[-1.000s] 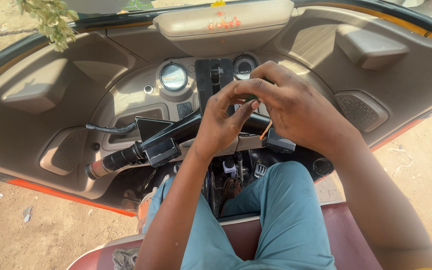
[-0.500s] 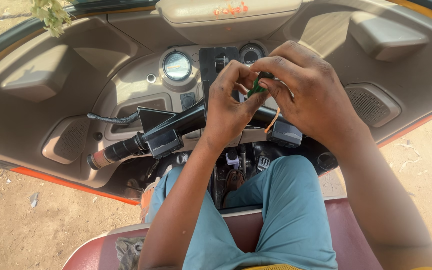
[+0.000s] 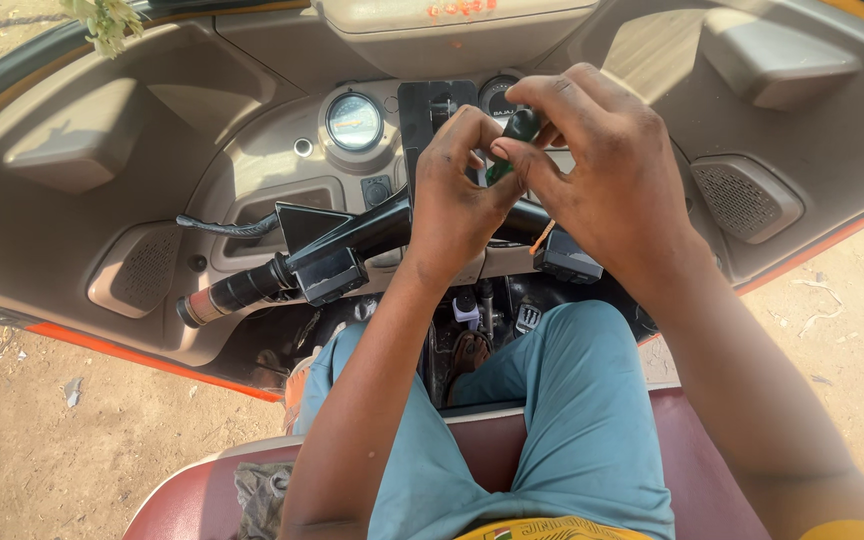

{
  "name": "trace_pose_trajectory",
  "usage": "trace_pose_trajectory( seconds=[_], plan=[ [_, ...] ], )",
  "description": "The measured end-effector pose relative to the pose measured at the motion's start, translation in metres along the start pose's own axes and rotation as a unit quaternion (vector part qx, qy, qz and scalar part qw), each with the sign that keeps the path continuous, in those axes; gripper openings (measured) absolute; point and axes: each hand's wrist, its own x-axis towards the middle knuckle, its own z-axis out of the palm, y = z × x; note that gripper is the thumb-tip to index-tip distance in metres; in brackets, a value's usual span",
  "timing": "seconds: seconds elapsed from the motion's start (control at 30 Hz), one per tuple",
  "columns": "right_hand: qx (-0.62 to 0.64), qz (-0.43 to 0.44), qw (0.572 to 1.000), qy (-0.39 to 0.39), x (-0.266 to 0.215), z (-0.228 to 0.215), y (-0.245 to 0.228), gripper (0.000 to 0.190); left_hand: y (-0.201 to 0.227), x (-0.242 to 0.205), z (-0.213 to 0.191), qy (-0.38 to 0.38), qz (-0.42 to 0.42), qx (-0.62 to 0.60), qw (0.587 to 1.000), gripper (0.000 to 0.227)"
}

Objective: The person installs a mobile phone holder onto the handlebars of an auto-rickshaw using a screwdriver to tighten the clamps and adjusting the mount positioning by hand.

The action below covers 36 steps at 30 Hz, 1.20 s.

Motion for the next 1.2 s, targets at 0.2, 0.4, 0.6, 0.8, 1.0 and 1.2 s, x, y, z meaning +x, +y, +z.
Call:
trace_pose_trajectory(
  seconds=[0.2, 0.4, 0.6, 0.8, 1.0, 1.2],
  plan=[
    [0.075, 0.018, 0.996, -0.048, 0.002, -0.009, 0.0, 0.024, 0.008, 0.006, -0.014, -0.058, 0.027, -0.013, 0.998, 0.03],
    [0.115, -0.011, 0.992, -0.042, 0.006, -0.016, -0.005, 0.025, 0.016, 0.014, -0.027, -0.111, 0.014, -0.062, 0.992, 0.029],
    [-0.145, 0.066, 0.987, -0.016, 0.001, 0.0, -0.007, 0.028, 0.014, 0.016, -0.017, -0.047, -0.007, 0.013, 0.999, 0.037],
    [0.039, 0.075, 0.994, -0.07, 0.002, -0.005, -0.004, 0.027, 0.021, 0.015, -0.018, -0.097, -0.032, 0.045, 0.994, 0.033],
    [0.091, -0.02, 0.994, -0.049, 0.005, -0.014, 0.0, 0.034, 0.026, 0.012, -0.035, -0.148, -0.002, -0.111, 0.983, 0.028],
    [0.041, 0.018, 0.998, -0.043, 0.006, -0.008, 0.0, 0.036, 0.009, 0.011, -0.025, -0.083, -0.015, 0.011, 0.996, 0.044]
  ],
)
